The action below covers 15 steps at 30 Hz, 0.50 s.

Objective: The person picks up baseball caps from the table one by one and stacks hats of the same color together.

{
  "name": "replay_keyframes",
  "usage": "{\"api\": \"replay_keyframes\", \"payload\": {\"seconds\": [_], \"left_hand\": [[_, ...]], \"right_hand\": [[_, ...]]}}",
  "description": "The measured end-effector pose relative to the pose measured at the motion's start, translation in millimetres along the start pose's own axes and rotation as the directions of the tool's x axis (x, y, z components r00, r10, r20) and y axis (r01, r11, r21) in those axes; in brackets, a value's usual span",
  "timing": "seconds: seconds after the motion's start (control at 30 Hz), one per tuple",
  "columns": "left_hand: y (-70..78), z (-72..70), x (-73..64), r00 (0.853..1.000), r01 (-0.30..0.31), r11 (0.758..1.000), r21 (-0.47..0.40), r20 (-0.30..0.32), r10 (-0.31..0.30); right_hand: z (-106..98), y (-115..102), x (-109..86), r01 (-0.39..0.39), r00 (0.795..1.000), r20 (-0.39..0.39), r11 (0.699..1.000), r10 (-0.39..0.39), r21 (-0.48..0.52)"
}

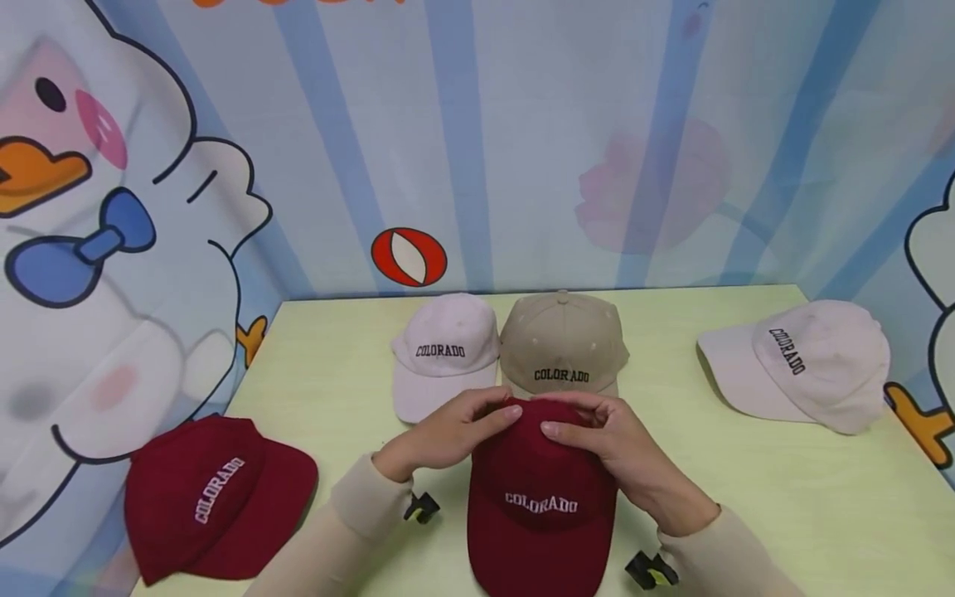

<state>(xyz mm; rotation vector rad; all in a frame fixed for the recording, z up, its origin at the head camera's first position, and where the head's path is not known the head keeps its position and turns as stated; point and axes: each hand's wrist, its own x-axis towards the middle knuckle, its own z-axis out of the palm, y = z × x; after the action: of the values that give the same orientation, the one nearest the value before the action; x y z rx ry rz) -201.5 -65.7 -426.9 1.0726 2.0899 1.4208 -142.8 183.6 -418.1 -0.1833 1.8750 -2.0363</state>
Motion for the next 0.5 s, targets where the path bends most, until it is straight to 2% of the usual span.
{"api": "replay_keyframes", "payload": {"seconds": [0.2,0.37,0.5], "left_hand": [[-14.5,-6.6,-8.3,0.999,0.022,0.994,-0.106,0.051,-0.016],[-22.5,-9.2,-15.5,0.996,0.080,0.980,-0.183,0.062,-0.070],[-31.1,-10.3,-20.2,0.993,0.119,0.973,-0.196,0.048,-0.112]], "right_hand": [[11,6,8.9,-0.047,0.998,-0.034,0.999,0.046,-0.027],[15,8,10.7,-0.063,0.995,-0.079,0.987,0.052,-0.149],[16,10,11.5,-0.085,0.993,-0.104,0.965,0.060,-0.247]]}}
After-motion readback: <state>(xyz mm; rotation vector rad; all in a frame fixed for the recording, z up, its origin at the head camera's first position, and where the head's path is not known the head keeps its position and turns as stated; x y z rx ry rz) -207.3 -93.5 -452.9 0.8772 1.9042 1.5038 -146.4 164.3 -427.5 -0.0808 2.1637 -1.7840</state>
